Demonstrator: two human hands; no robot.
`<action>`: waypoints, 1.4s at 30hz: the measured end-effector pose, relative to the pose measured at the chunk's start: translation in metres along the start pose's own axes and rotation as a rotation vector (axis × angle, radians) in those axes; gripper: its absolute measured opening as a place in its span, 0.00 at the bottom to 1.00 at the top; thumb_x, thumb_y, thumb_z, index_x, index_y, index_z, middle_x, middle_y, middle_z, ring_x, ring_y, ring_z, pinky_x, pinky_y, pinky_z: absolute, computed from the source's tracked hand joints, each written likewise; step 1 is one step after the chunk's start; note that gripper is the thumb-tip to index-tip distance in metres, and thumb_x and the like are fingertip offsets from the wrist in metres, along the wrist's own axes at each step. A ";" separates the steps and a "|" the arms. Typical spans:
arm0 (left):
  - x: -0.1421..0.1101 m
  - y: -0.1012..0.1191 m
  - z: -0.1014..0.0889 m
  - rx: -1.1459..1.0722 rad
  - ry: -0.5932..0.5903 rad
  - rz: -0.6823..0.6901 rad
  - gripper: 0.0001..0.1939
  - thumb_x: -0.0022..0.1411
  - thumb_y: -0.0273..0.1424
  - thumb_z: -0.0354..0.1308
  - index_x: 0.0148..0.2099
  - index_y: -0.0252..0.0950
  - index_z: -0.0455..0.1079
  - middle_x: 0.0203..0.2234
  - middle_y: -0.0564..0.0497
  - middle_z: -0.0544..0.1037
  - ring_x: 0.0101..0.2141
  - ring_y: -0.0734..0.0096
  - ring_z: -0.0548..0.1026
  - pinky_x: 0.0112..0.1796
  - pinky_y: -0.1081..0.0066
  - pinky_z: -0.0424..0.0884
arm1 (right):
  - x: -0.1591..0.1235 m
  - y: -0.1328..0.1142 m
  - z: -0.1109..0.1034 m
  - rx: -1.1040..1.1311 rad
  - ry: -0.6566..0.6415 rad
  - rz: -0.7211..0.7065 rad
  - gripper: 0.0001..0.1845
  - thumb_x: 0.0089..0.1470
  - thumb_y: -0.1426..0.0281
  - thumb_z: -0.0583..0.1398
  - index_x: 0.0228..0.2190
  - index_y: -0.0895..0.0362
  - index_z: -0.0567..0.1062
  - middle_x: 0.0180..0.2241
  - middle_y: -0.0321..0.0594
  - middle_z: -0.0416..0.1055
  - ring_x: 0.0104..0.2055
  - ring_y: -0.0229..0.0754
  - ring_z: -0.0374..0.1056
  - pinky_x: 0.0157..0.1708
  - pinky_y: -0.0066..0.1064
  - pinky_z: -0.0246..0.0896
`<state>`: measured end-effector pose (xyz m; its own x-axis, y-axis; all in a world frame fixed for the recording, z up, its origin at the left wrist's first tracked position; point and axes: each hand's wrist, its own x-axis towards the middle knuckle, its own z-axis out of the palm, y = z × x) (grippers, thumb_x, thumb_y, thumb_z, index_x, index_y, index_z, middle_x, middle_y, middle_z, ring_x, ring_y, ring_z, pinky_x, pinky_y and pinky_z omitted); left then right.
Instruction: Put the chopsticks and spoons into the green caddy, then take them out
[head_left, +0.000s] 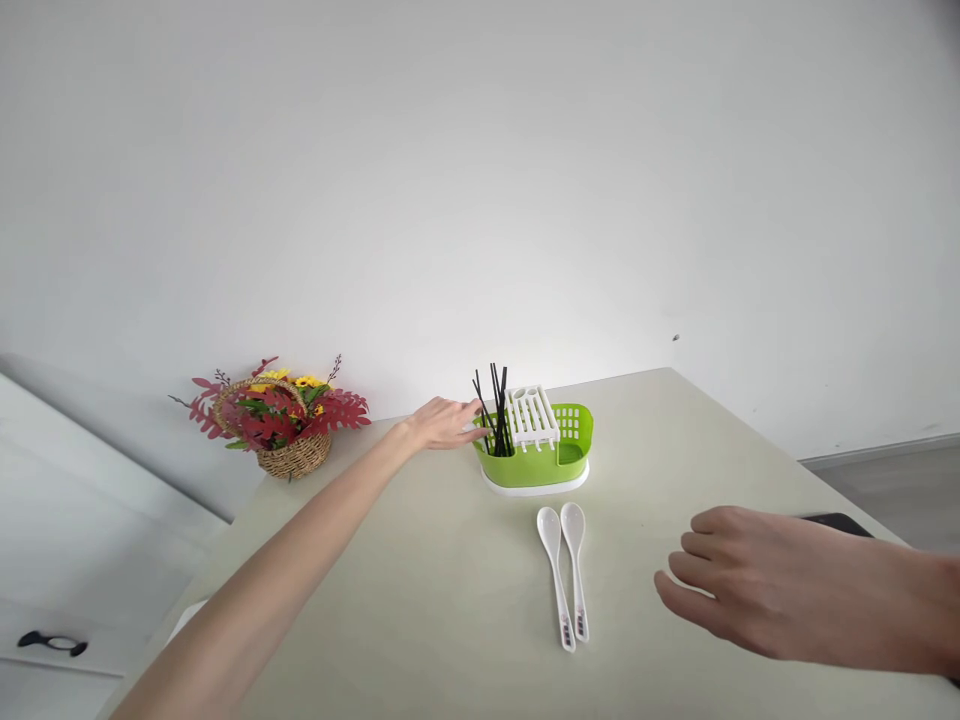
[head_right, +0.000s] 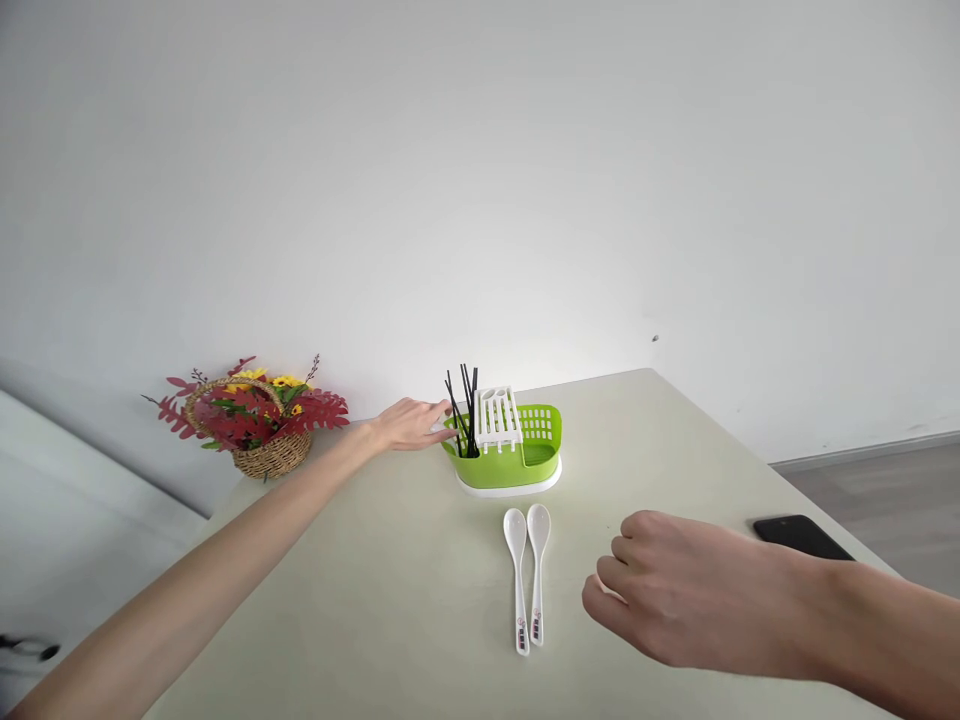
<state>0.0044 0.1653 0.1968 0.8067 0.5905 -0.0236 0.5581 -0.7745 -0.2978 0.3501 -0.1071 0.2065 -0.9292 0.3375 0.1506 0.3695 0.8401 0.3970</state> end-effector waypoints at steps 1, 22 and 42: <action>-0.002 -0.006 -0.001 -0.001 0.042 0.020 0.23 0.74 0.51 0.48 0.53 0.39 0.69 0.35 0.46 0.83 0.34 0.57 0.81 0.41 0.63 0.72 | 0.000 0.000 0.000 0.006 0.005 0.005 0.12 0.57 0.82 0.59 0.30 0.52 0.66 0.22 0.31 0.61 0.21 0.40 0.53 0.27 0.40 0.34; -0.096 0.022 0.147 -0.210 0.558 -0.676 0.27 0.75 0.38 0.45 0.68 0.28 0.57 0.73 0.25 0.52 0.73 0.39 0.51 0.67 0.35 0.53 | -0.006 -0.069 0.113 0.299 -0.232 0.469 0.07 0.64 0.76 0.56 0.37 0.53 0.73 0.33 0.36 0.76 0.29 0.43 0.74 0.27 0.33 0.47; -0.123 0.139 0.203 -0.230 0.418 -0.703 0.26 0.75 0.38 0.45 0.68 0.30 0.61 0.69 0.31 0.64 0.72 0.43 0.57 0.67 0.40 0.60 | 0.054 -0.080 0.181 0.965 -0.101 1.287 0.21 0.70 0.51 0.47 0.34 0.50 0.68 0.23 0.34 0.72 0.27 0.44 0.69 0.29 0.32 0.54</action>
<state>-0.0563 0.0315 -0.0354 0.2378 0.8544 0.4621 0.9455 -0.3125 0.0911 0.2714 -0.0792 0.0189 -0.0241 0.9874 -0.1563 0.7679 -0.0818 -0.6353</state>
